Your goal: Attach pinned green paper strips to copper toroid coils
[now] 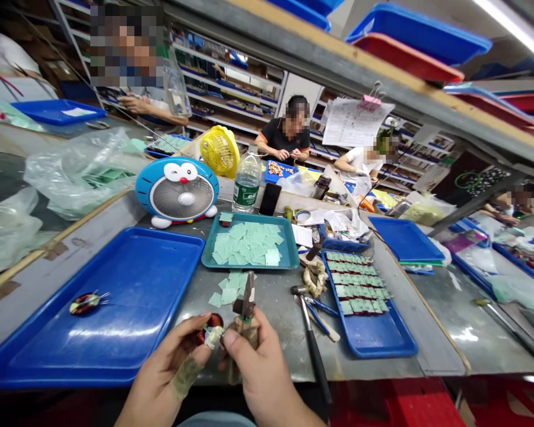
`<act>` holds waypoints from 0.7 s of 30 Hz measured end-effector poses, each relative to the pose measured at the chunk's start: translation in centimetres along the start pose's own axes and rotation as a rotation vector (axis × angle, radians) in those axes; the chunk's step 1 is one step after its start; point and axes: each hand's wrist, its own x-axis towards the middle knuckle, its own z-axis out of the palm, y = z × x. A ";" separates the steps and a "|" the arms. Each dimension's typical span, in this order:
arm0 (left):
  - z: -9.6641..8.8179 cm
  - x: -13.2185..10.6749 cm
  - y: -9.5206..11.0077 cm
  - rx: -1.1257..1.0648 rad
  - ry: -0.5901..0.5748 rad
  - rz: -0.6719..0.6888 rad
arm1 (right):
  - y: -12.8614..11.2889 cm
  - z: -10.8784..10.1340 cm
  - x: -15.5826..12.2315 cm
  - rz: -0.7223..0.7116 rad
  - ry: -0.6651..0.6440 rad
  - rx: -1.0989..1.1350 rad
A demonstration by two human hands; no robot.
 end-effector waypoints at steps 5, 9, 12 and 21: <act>-0.2 0.1 0.0 -0.281 -0.167 -0.136 | -1.2 -1.2 -0.2 -0.067 -0.028 -0.305; -1.9 1.8 1.7 -0.356 -0.522 -0.214 | -3.1 -1.1 -0.5 -0.123 -0.106 -0.701; -2.6 3.0 2.7 -0.226 -0.651 -0.208 | -4.2 -1.1 -0.6 -0.153 -0.163 -0.811; -2.9 3.2 1.8 0.066 -0.390 0.026 | -4.3 -6.1 -2.2 -0.510 -0.142 -1.572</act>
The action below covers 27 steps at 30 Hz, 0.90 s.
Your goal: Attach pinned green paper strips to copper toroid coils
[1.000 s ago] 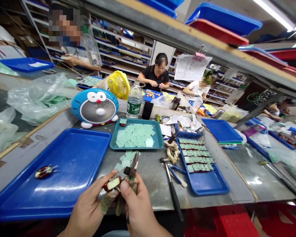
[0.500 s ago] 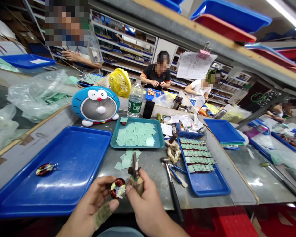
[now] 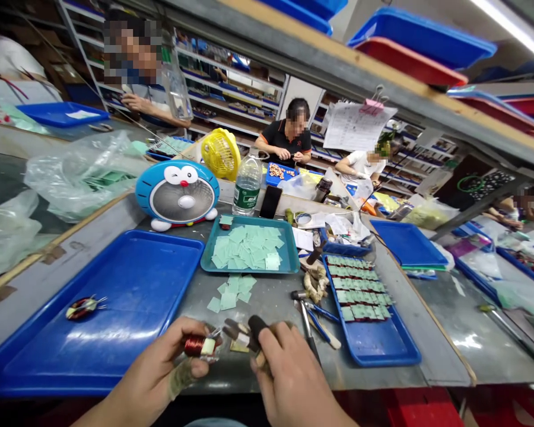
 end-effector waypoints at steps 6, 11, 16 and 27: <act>-0.3 0.5 1.0 0.152 0.016 0.167 | -0.6 0.2 0.4 -0.070 -0.003 -0.086; 0.5 0.2 1.5 0.159 0.032 0.252 | -0.7 0.0 0.2 -0.126 0.031 -0.099; 0.8 0.2 1.9 0.129 0.024 0.199 | -0.9 0.3 -0.3 -0.108 0.097 -0.175; -0.2 0.0 3.1 0.155 0.003 0.238 | -1.5 -4.4 2.0 -0.128 -0.174 -0.179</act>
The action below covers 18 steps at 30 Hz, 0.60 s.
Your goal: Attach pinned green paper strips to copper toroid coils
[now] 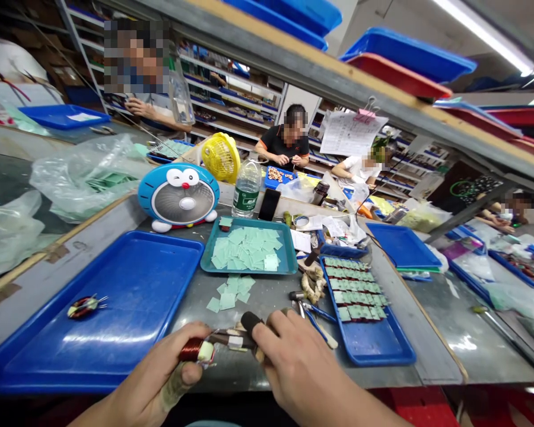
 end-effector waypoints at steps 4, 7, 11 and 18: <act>0.0 0.0 0.2 0.061 0.032 0.042 | 0.0 -0.1 0.3 -0.011 -0.049 0.006; 0.6 -0.2 0.1 -0.022 -0.002 -0.031 | 0.4 0.7 0.6 -0.021 0.006 -0.127; 1.4 -0.9 -0.1 -0.211 -0.061 -0.234 | 0.7 0.8 1.1 -0.065 0.074 -0.356; 1.2 -2.0 -0.8 -0.356 -0.139 -0.253 | -0.2 -0.7 1.6 -0.090 -0.049 -0.244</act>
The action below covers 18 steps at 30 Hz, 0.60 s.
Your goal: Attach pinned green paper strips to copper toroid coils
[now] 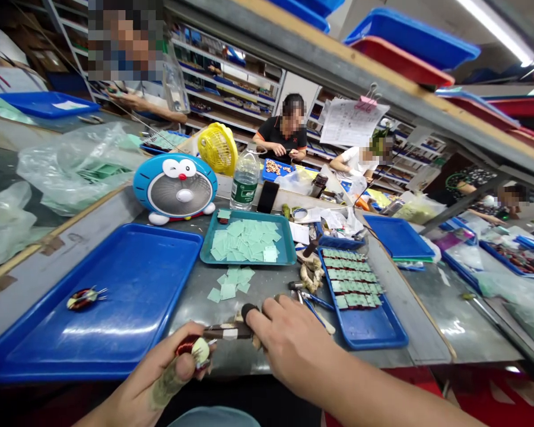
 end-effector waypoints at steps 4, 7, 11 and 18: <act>-0.1 -0.2 -0.8 -0.074 0.101 0.040 | -0.3 1.0 -0.9 0.075 0.097 0.114; -0.3 0.0 -1.0 -0.078 0.119 0.061 | -0.9 2.4 -1.7 0.175 0.140 0.300; -0.9 0.5 -0.9 0.015 0.100 0.115 | -2.0 3.8 -1.9 0.178 0.130 0.463; 0.2 0.7 -1.5 0.144 0.287 0.178 | -3.0 5.9 -2.0 0.161 0.333 0.383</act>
